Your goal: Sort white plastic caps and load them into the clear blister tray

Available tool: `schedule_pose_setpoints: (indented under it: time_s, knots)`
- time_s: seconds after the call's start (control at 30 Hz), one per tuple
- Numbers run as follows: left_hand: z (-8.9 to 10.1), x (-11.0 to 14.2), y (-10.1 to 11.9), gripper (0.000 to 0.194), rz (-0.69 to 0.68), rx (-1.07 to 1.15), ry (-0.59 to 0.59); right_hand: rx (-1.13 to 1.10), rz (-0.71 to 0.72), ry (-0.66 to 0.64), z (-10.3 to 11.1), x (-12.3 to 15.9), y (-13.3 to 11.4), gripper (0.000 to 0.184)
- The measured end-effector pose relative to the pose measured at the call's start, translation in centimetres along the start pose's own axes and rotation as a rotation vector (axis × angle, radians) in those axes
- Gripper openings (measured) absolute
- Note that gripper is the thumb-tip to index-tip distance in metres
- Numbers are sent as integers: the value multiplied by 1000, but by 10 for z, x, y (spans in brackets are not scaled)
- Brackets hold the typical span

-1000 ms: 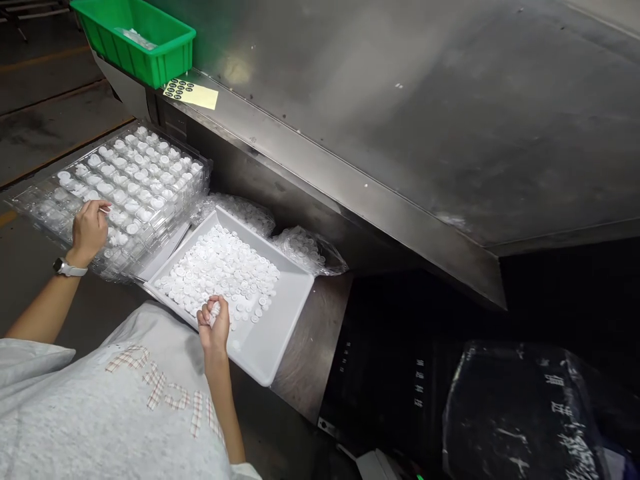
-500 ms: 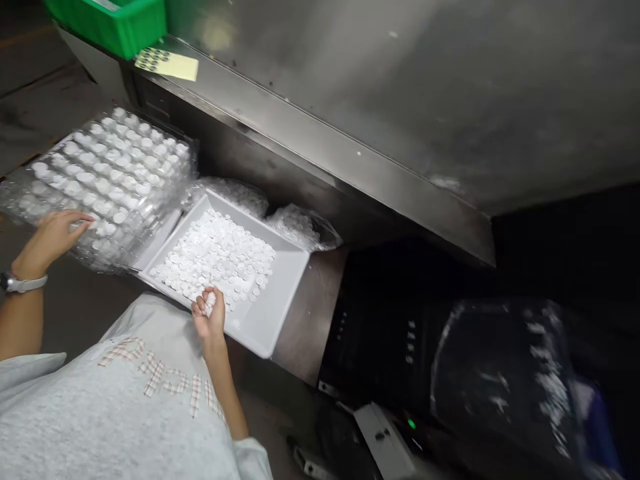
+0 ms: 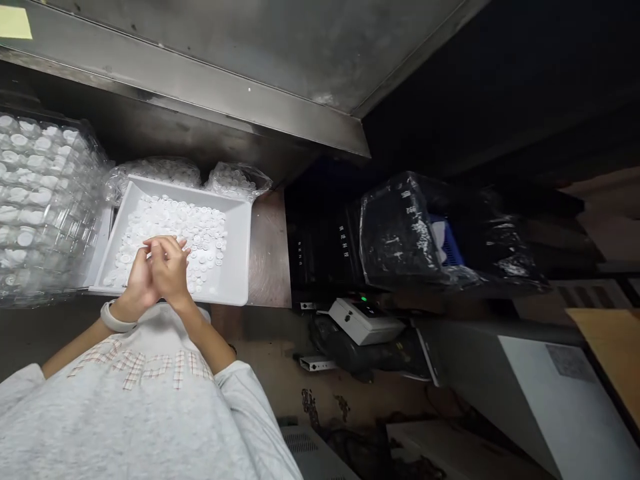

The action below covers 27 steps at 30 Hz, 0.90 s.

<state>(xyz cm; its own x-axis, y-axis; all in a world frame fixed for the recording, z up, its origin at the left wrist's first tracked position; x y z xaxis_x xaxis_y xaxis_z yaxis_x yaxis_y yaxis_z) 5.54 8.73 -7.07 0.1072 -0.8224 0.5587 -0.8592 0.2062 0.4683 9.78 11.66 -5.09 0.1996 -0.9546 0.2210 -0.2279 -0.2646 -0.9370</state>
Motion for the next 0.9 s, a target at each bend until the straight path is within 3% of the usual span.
schedule_pose_setpoints:
  time_s: [0.13,0.23,0.33,0.4,0.5,0.7,0.8,0.9]
  knots:
    - [-13,1,4,32,60,149,22,456,432,-116,-3,6,-13,35]
    - [-15,4,15,32,100,227,21,475,608,1,9,10,-21,43]
    - [-18,7,23,37,131,268,-35,559,707,85,24,17,-33,36]
    - [-22,10,24,43,160,281,-107,701,717,74,32,22,-40,31]
    - [-26,16,24,52,197,290,-199,854,616,-11,41,25,-43,30]
    - [-29,20,25,56,244,235,-233,925,459,-67,50,31,-46,31]
    - [-30,19,26,57,250,219,-254,1040,476,-167,50,37,-51,36]
    - [-32,19,26,59,257,210,-275,1132,554,-189,51,40,-58,33]
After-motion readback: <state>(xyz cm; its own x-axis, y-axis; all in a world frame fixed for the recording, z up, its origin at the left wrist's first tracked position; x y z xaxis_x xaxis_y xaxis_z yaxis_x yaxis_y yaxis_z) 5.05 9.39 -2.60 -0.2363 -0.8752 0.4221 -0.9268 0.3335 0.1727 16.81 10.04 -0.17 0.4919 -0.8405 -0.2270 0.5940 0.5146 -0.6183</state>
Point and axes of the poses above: each hand's wrist, its own x-axis away from the middle knuckle, its own z-axis out of the back of the hand, y = z × x, the point moved 4 cm from there along -x, towards the middle knuckle, and after that the axes turned 1 degree about -x, right-handed, at the moved point
